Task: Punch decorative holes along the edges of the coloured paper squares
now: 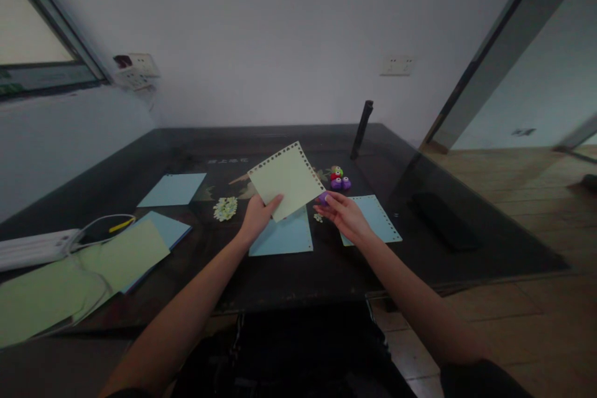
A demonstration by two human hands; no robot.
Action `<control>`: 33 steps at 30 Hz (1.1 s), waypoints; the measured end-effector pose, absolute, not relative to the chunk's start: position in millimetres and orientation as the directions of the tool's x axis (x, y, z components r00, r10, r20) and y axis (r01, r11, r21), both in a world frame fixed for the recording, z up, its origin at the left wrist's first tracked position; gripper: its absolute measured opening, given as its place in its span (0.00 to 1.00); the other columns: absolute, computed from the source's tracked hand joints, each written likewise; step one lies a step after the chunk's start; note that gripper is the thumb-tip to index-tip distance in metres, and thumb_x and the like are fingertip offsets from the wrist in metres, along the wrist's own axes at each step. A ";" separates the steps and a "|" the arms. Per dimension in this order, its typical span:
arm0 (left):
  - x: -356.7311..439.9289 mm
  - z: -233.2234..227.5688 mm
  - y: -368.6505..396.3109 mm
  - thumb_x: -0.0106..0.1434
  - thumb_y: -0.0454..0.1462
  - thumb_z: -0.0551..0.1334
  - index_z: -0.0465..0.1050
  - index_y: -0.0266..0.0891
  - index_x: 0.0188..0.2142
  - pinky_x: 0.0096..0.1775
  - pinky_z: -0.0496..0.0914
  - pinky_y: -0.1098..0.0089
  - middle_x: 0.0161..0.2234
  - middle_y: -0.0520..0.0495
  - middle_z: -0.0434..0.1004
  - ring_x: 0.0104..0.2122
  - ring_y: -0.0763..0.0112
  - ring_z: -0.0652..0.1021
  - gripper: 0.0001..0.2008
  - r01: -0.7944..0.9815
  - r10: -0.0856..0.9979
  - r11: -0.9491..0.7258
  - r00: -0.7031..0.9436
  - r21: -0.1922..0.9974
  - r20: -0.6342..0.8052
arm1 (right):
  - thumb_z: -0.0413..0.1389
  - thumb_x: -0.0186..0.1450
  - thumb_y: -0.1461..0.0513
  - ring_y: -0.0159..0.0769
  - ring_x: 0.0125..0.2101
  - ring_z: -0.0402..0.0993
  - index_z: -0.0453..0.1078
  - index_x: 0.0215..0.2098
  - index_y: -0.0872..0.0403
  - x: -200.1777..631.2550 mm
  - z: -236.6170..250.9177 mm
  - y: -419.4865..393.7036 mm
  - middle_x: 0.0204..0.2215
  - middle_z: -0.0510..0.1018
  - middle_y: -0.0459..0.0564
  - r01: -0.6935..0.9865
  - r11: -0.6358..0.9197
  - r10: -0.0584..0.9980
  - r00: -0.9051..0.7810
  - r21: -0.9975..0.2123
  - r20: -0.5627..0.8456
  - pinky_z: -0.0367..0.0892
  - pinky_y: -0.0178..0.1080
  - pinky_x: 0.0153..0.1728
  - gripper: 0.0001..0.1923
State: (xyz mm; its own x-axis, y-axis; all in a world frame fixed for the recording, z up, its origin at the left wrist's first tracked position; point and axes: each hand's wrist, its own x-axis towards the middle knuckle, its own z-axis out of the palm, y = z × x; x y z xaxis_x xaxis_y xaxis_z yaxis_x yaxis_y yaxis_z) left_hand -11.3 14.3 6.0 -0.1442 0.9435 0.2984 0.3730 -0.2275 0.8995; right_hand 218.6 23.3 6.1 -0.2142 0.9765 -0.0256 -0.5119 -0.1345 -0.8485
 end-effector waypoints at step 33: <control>-10.9 5.5 14.4 0.56 0.47 0.62 0.75 0.31 0.40 0.43 0.72 0.60 0.41 0.37 0.79 0.40 0.55 0.79 0.21 0.377 0.943 -0.228 -0.144 0.898 0.300 | 0.67 0.49 0.58 0.38 0.31 0.79 0.70 0.34 0.53 220.4 6.3 22.5 0.30 0.81 0.48 -0.502 -0.142 0.972 -0.233 -0.853 -0.025 0.74 0.42 0.39 0.17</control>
